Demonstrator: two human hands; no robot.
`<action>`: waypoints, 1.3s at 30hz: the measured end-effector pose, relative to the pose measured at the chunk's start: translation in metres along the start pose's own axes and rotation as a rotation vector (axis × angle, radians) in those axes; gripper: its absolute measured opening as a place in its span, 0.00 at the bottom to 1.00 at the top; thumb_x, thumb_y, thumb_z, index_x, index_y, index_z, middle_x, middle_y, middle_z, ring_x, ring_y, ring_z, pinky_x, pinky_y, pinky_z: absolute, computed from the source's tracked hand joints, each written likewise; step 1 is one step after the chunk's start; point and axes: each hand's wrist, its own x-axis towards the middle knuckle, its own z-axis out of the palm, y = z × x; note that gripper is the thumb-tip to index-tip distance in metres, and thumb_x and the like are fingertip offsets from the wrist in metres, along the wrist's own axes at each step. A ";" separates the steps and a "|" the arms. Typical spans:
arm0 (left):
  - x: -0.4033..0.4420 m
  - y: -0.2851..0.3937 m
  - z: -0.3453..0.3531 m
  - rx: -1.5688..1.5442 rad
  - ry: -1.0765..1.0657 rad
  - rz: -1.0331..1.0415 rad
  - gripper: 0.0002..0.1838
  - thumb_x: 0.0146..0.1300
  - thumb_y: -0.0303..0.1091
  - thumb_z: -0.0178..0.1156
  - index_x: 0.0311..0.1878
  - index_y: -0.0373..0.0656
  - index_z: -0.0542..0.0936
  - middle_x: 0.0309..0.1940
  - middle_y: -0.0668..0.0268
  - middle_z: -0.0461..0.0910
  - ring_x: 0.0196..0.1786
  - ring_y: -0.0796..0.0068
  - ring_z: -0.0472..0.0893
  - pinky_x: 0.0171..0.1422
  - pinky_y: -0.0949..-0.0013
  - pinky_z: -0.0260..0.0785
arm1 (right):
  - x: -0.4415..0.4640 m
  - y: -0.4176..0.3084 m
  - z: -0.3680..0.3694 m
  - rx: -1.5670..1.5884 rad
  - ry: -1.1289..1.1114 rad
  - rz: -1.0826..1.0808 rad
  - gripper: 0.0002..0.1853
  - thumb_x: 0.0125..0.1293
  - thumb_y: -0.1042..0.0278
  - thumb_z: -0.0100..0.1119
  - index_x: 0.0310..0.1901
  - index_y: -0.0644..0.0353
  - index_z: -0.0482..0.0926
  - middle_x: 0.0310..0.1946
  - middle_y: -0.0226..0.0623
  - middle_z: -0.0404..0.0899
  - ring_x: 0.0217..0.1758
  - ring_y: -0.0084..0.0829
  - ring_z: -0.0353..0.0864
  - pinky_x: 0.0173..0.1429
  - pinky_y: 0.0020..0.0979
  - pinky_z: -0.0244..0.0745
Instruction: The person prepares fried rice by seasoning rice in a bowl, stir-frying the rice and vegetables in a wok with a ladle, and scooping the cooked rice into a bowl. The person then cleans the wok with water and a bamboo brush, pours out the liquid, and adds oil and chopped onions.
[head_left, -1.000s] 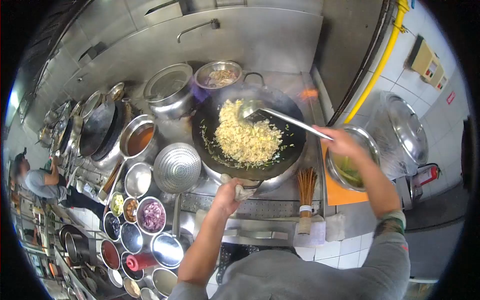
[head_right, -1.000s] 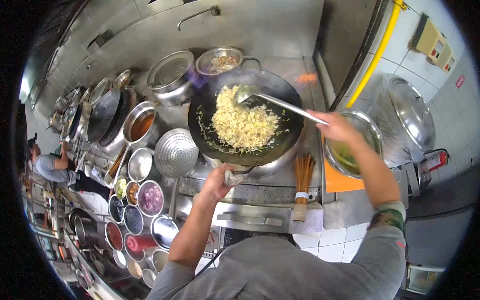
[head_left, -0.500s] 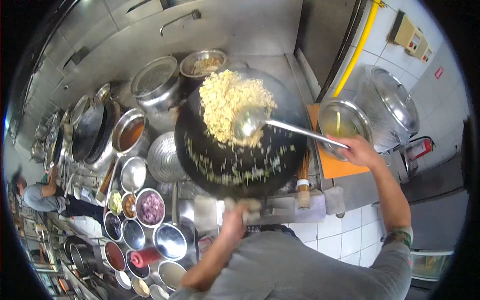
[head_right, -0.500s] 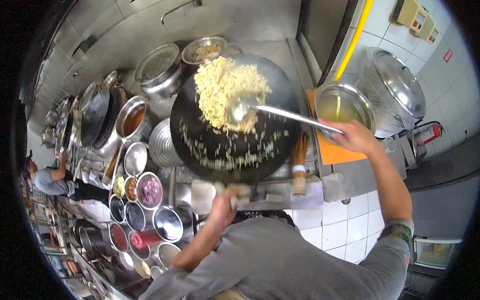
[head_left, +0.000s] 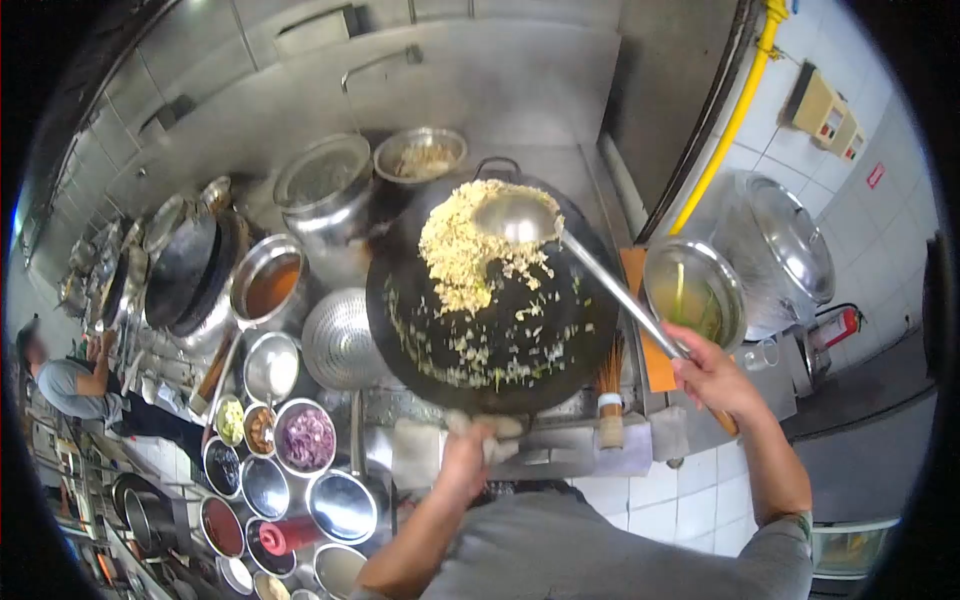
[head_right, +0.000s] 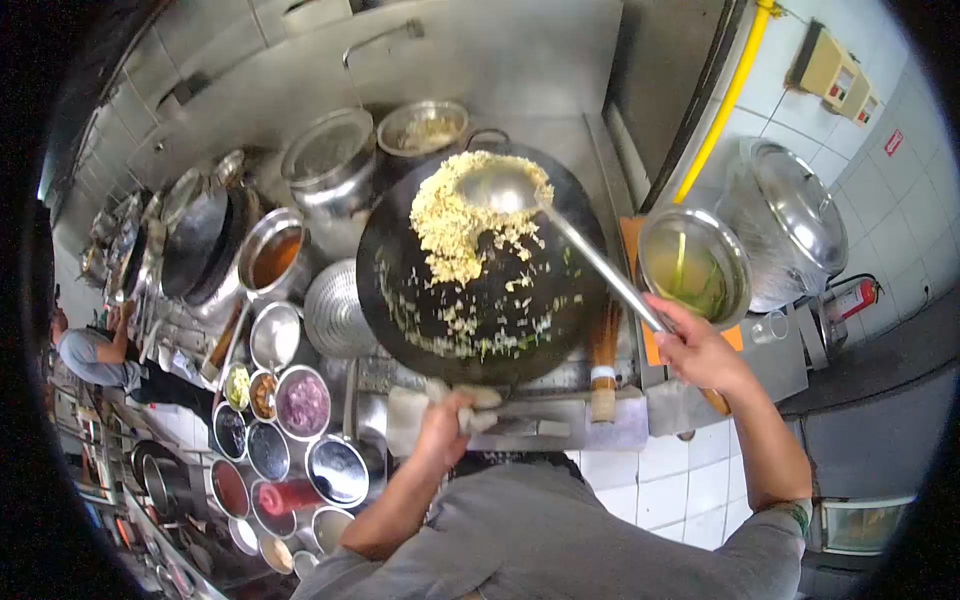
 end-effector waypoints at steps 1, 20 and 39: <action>0.013 0.004 -0.002 -0.065 0.012 -0.020 0.16 0.71 0.34 0.48 0.55 0.32 0.75 0.52 0.49 0.80 0.46 0.57 0.84 0.50 0.52 0.82 | -0.012 -0.015 0.001 0.196 -0.057 0.117 0.30 0.76 0.69 0.52 0.78 0.46 0.61 0.34 0.38 0.80 0.25 0.25 0.76 0.31 0.30 0.77; 0.123 0.022 0.002 -0.214 -0.073 0.032 0.14 0.70 0.31 0.49 0.50 0.30 0.76 0.46 0.48 0.81 0.45 0.57 0.84 0.49 0.55 0.82 | 0.107 -0.012 0.052 -0.134 -0.286 0.137 0.27 0.79 0.58 0.50 0.75 0.47 0.61 0.27 0.36 0.78 0.19 0.32 0.76 0.26 0.38 0.75; -0.023 0.019 0.008 -0.160 0.003 -0.088 0.14 0.74 0.32 0.44 0.52 0.33 0.74 0.54 0.46 0.81 0.51 0.56 0.85 0.62 0.55 0.79 | 0.015 0.050 -0.064 -0.402 -0.253 -0.170 0.32 0.67 0.72 0.64 0.73 0.39 0.72 0.46 0.29 0.89 0.36 0.21 0.83 0.45 0.28 0.78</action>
